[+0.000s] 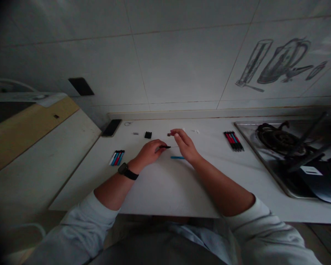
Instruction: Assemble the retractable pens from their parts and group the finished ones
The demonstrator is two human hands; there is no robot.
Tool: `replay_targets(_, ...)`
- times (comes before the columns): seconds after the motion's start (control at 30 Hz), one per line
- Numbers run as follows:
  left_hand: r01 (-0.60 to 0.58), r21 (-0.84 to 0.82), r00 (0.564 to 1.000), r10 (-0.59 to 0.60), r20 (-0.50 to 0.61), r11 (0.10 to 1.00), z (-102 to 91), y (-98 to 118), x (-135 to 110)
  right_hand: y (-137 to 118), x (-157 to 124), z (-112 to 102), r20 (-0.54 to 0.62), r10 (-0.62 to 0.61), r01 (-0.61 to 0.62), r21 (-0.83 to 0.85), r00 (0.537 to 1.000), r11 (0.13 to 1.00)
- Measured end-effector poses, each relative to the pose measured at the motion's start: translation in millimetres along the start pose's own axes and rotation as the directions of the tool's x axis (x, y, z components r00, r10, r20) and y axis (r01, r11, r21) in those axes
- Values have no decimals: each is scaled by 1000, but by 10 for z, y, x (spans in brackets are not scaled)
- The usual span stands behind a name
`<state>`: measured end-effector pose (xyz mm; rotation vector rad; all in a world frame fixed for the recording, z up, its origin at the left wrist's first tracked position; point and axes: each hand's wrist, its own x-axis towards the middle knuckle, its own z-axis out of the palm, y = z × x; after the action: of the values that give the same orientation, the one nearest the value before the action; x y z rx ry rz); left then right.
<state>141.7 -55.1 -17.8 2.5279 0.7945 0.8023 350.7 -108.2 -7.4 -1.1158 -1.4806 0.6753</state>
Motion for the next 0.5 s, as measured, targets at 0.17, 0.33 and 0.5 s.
replay_targets(0.17, 101, 63, 991, -94, -99, 993, -4, -83, -11, 87, 105, -239, 1, 132, -125, -316, 991, 940)
replay_targets(0.33, 179, 87, 978, -167, -127, 980, 25, -155, -27, 118, 52, -309, 455, 256, 74, -590, 853, 804)
replay_targets(0.5, 179, 85, 978, -168, -122, 980, 26, -158, -32, 83, -34, -205, 568, 220, 254, -636, 793, 729)
